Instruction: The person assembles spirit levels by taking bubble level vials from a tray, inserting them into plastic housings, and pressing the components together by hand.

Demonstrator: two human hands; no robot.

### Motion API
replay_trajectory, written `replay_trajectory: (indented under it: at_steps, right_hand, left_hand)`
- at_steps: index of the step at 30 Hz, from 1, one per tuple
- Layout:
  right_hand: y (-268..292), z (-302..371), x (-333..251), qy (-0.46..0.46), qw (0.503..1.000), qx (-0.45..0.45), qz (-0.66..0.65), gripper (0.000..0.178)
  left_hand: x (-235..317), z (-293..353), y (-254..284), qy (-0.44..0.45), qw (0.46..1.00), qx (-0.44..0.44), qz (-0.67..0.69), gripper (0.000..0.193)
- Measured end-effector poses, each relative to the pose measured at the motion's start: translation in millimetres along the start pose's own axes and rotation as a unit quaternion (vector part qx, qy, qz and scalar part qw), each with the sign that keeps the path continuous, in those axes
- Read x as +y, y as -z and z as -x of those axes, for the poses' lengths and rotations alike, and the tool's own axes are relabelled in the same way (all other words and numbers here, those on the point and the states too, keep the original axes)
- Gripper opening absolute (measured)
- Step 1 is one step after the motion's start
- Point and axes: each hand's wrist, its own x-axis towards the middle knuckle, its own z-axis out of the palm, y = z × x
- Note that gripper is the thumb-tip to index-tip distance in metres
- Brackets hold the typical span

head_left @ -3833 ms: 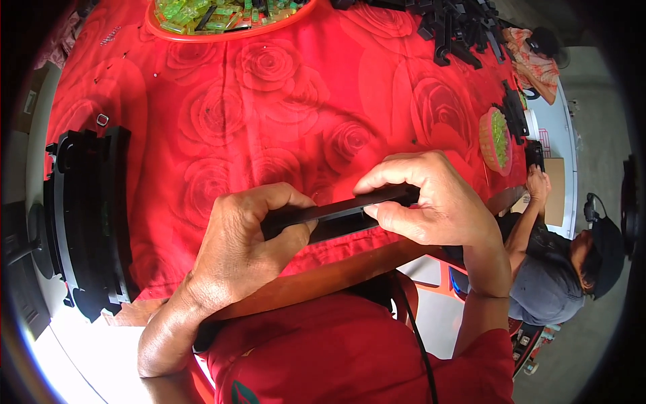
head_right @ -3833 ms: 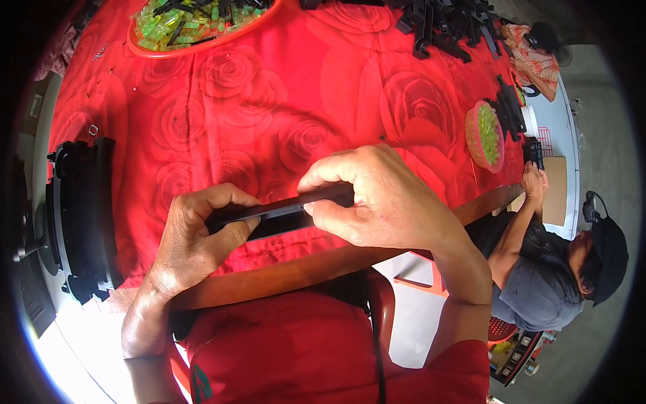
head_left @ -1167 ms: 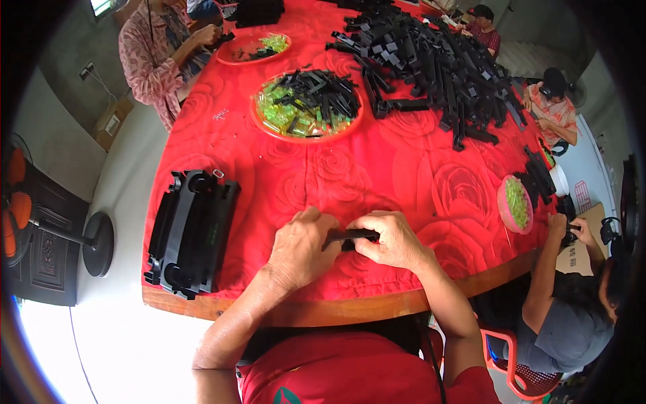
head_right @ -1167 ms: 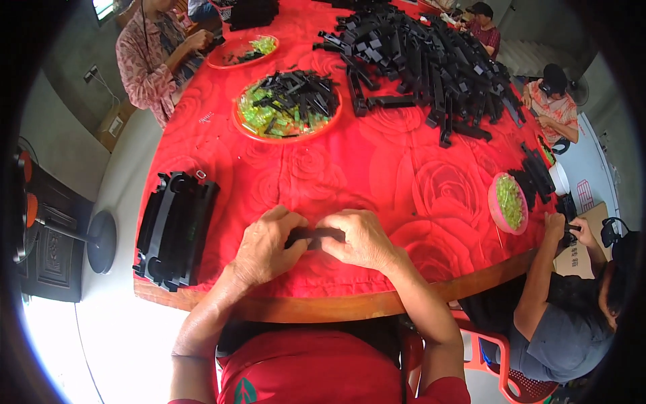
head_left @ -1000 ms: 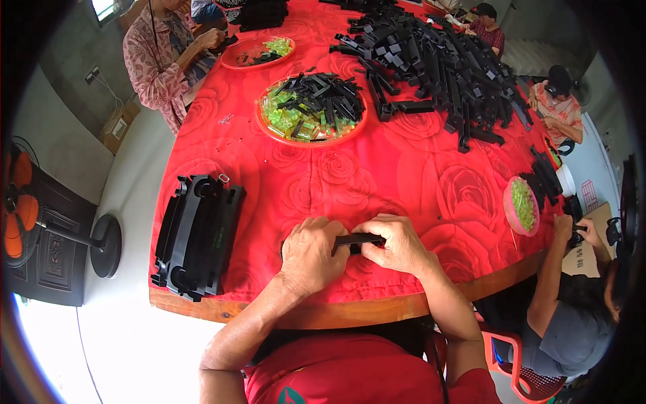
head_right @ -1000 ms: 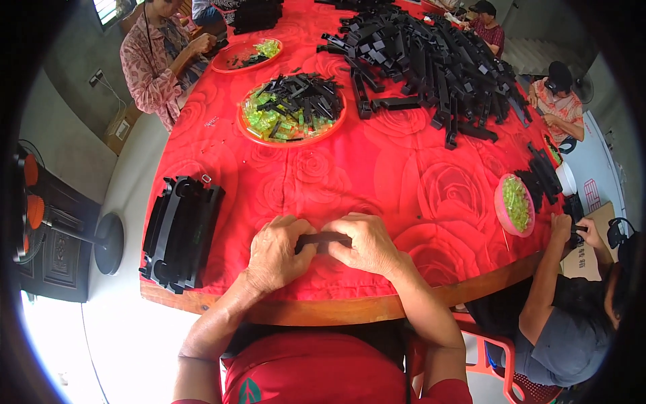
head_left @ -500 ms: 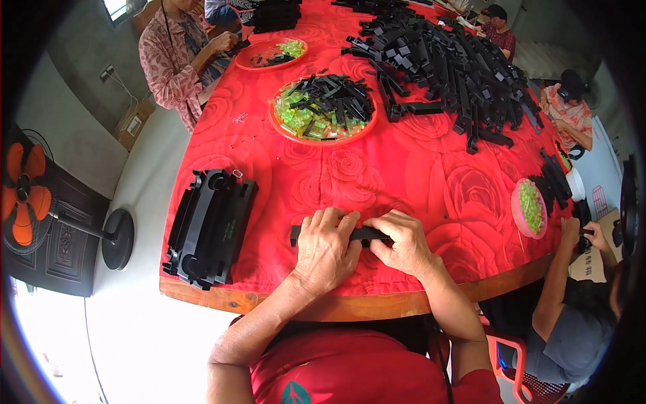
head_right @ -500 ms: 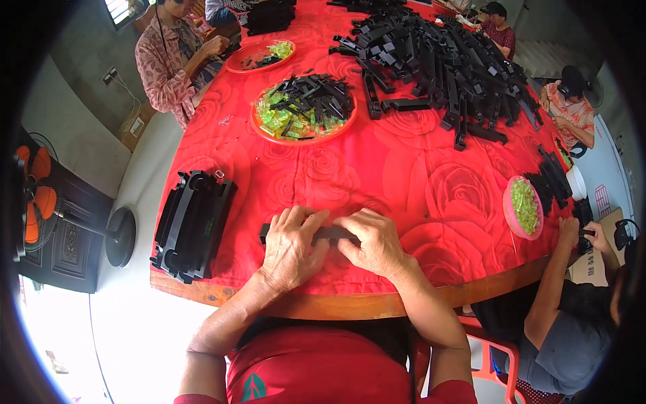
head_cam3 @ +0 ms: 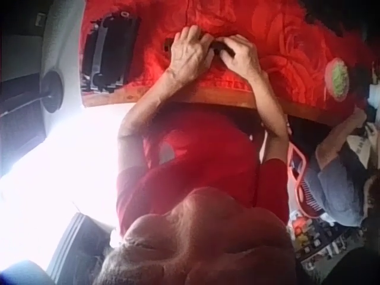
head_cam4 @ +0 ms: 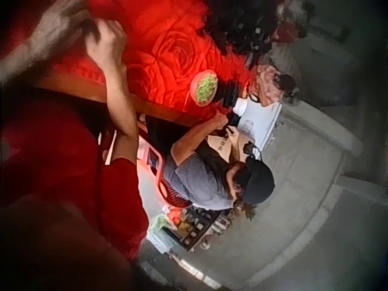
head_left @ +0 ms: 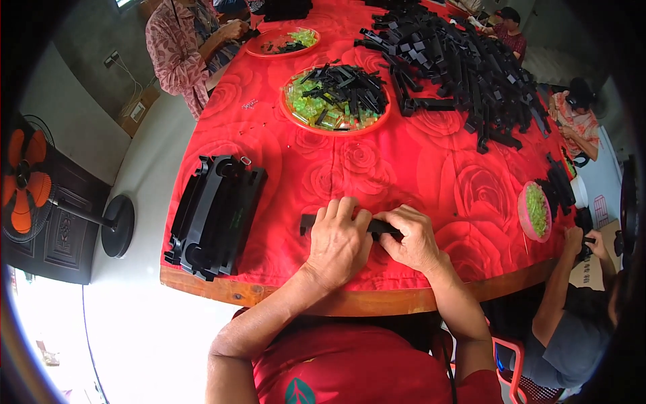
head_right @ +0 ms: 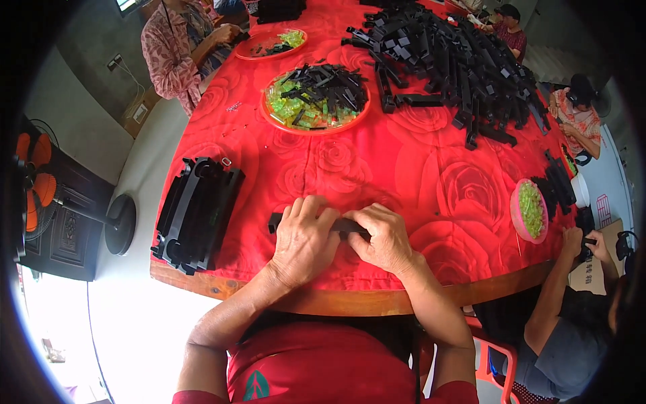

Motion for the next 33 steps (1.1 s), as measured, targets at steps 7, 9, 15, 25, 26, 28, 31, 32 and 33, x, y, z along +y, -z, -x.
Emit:
replay_trajectory:
  at_steps: [7, 9, 15, 25, 26, 28, 31, 32, 33]
  right_hand:
    - [-2.6, -1.1, 2.0, -0.004, 1.0, 0.016, 0.02, 0.027]
    - [-1.8, -1.7, -0.2, 0.0, 1.0, 0.01, 0.018, 0.027]
    - [-0.2, -0.7, -3.2, -0.006, 1.0, 0.015, -0.001, 0.024]
    - [4.4, -1.6, -5.8, -0.083, 0.997, 0.0, -0.003, 0.023]
    - [3.5, -4.0, -2.2, -0.078, 0.997, -0.001, -0.009, 0.023]
    - [1.5, -3.6, 1.7, -0.084, 0.996, -0.006, -0.013, 0.023]
    - [0.5, -4.0, 4.0, -0.093, 0.995, -0.001, -0.021, 0.02]
    - [-0.8, -3.3, 3.4, -0.087, 0.996, 0.005, -0.02, 0.021]
    - [-1.4, -2.4, 2.0, -0.079, 0.997, 0.013, -0.02, 0.021]
  left_hand:
    - [-7.7, -5.9, -2.8, -0.011, 0.998, -0.065, 0.005, 0.028]
    - [-7.6, -2.6, -2.7, -0.001, 0.997, -0.075, 0.01, 0.027]
    - [-4.6, 2.3, -7.4, 0.01, 0.998, -0.045, 0.052, 0.025]
    - [-10.2, -12.3, -5.7, -0.016, 0.996, -0.092, 0.011, 0.023]
    - [-13.7, -14.4, -6.3, -0.02, 0.996, -0.077, 0.025, 0.023]
    - [-14.3, -13.8, -5.7, -0.002, 0.996, -0.079, 0.048, 0.025]
    - [-11.1, -15.4, -1.5, 0.011, 0.994, -0.077, 0.071, 0.027]
    - [-9.5, -14.0, -0.7, 0.017, 0.994, -0.074, 0.076, 0.028]
    - [-8.2, -12.9, -0.7, 0.018, 0.993, -0.077, 0.082, 0.028]
